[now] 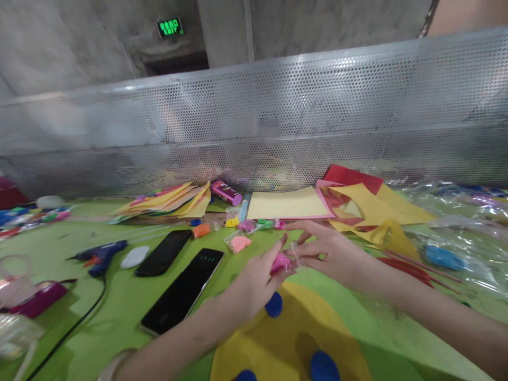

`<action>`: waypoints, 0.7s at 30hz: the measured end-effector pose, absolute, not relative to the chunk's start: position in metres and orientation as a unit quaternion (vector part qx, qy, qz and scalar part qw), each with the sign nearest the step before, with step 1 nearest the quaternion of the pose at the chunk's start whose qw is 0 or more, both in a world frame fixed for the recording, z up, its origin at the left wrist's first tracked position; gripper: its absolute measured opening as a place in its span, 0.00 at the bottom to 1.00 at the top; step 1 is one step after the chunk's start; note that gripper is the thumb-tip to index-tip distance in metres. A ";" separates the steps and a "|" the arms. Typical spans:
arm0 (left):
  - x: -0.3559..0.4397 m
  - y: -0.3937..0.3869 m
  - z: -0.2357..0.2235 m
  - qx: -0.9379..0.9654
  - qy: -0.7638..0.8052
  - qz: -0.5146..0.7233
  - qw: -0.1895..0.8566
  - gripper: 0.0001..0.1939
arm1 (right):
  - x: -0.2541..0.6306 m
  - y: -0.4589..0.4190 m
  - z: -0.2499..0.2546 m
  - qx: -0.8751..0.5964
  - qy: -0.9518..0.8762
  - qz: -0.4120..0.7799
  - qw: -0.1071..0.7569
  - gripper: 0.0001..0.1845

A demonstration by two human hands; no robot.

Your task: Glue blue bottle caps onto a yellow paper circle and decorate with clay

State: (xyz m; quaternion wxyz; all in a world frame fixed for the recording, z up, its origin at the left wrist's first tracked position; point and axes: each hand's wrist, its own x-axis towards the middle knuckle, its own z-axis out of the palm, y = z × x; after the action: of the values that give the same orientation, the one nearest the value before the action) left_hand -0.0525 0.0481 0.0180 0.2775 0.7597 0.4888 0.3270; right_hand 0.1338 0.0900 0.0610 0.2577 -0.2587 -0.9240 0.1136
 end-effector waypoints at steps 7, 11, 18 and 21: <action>-0.054 0.049 0.010 0.746 0.457 0.341 0.343 0.35 | 0.136 0.094 0.048 -0.252 -0.929 0.111 0.249 0.15; -0.056 0.047 0.014 0.760 0.440 0.318 0.357 0.28 | 0.136 0.091 0.047 -0.245 -0.924 0.120 0.268 0.11; -0.049 0.044 0.012 0.756 0.464 0.313 0.339 0.09 | 0.128 0.081 0.042 -0.245 -0.894 0.114 0.359 0.09; -0.047 0.042 0.011 0.759 0.470 0.313 0.324 0.07 | 0.124 0.076 0.033 -0.254 -0.877 0.095 0.396 0.08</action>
State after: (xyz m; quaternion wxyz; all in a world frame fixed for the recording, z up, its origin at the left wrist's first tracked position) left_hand -0.0471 0.0415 0.0109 0.3240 0.7591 0.4700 0.3129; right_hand 0.1243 0.0760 0.0333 0.3958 -0.2541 -0.8773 0.0951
